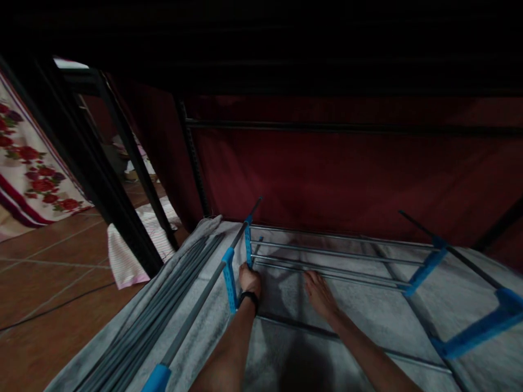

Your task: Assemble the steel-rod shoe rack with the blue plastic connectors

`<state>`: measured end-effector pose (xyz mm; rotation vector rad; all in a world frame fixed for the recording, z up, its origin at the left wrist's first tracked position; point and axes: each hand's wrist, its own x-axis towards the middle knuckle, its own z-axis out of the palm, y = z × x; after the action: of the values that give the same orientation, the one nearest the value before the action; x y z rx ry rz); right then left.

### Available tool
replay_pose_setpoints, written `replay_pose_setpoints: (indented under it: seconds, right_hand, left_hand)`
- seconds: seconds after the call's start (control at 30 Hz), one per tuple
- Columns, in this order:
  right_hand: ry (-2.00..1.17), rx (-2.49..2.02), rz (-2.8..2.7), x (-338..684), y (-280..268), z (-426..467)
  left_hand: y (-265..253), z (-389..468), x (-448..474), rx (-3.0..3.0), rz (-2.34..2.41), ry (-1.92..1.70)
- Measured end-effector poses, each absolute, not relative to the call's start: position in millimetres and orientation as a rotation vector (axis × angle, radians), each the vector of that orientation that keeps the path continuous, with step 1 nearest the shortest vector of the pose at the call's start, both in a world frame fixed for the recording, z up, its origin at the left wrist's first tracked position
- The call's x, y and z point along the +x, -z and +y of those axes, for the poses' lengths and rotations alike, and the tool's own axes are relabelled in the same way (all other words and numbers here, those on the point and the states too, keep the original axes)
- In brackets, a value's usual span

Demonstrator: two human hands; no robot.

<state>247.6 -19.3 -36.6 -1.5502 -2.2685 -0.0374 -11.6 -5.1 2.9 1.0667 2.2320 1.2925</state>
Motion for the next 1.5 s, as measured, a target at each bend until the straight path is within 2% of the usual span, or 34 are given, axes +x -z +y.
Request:
replay_pose_setpoints:
  seconds: [0.2, 0.43, 1.5]
  right_hand:
    - [0.067, -1.685, -2.264, 207.8, 28.6, 4.8]
    - [-0.167, -1.557, -2.388, 211.8, 22.2, 8.0]
    - [-0.175, -1.527, -2.707, 215.4, 4.2, 24.3]
  left_hand:
    - [17.0, 1.9, -14.7, 1.133, 2.313, -1.257]
    - [30.4, 5.1, -11.7, 1.14, 2.418, -1.238]
    - [27.0, 7.0, -5.8, 1.184, 2.55, -1.109]
